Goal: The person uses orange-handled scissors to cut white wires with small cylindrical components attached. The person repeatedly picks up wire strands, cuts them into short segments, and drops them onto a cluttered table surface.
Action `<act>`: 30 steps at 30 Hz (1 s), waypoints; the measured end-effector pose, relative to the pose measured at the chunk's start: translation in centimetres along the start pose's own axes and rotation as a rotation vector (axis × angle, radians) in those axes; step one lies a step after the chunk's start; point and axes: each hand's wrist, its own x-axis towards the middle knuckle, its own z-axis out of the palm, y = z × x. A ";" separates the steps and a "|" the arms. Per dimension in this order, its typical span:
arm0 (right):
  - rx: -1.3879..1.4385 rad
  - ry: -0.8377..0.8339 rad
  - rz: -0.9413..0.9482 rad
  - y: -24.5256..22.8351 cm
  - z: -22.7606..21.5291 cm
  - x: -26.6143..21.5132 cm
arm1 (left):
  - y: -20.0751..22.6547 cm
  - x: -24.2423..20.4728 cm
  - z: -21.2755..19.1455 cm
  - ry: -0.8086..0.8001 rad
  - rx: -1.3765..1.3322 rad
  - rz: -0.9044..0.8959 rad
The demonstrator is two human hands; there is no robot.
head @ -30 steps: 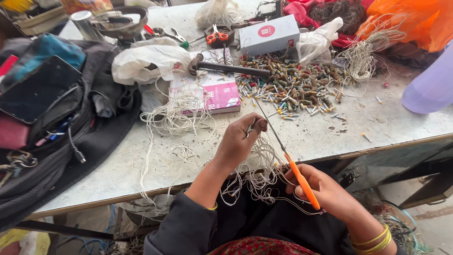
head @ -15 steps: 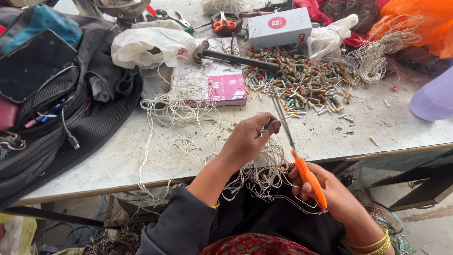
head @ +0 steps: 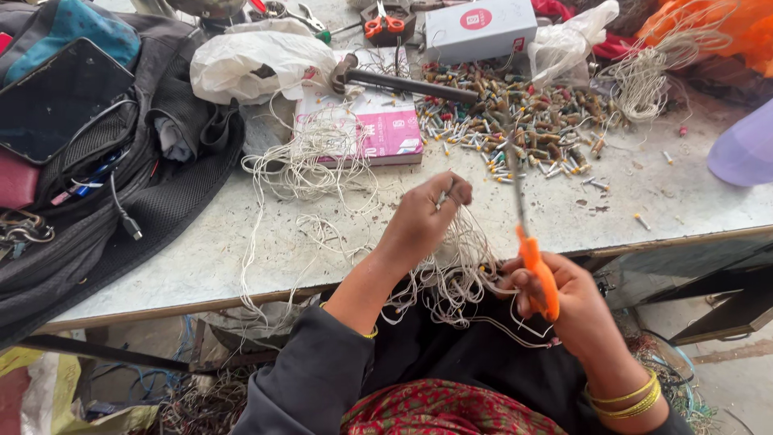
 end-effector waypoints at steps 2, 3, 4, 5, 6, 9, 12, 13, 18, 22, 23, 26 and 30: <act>-0.008 0.030 -0.062 -1.0 0.2 -0.8 | -0.4 0.1 -0.1 0.059 -0.051 -0.033; -0.058 0.048 -0.158 -1.3 0.4 -1.5 | -0.6 0.1 -0.1 0.071 -0.055 -0.067; -0.109 0.066 -0.256 -1.6 0.5 -2.1 | -0.7 0.2 -0.1 0.083 -0.060 -0.100; -0.161 0.083 -0.353 -1.8 0.7 -2.5 | -0.9 0.2 0.0 0.096 -0.065 -0.133; -0.187 0.111 -0.402 -1.8 0.9 -3.0 | -1.1 0.3 0.0 0.099 -0.079 -0.137; -0.274 0.158 -0.464 -1.4 1.3 -3.8 | -1.7 0.2 0.2 0.110 -0.129 -0.147; -0.372 0.117 -0.377 -1.0 1.5 -3.7 | -2.3 0.2 0.3 0.125 -0.189 -0.146; -0.401 0.093 -0.362 -0.6 1.9 -3.4 | -2.4 0.1 0.3 0.135 -0.209 -0.139; -0.336 0.057 -0.361 0.9 4.6 -3.0 | -1.9 -0.7 0.4 0.181 -0.379 -0.278; -0.237 0.078 -0.368 0.7 5.0 -3.0 | -0.4 -2.8 1.1 0.188 -0.587 -0.449; -0.185 0.064 -0.387 0.5 4.9 -3.0 | 0.0 -3.4 1.1 0.190 -0.622 -0.491; 0.026 0.106 -0.140 -0.6 3.2 -3.7 | 0.9 -5.7 0.4 0.098 -0.325 -0.266; 0.557 -0.158 -0.108 -1.7 2.3 -3.6 | 2.8 -8.4 1.7 -0.060 -0.361 -0.029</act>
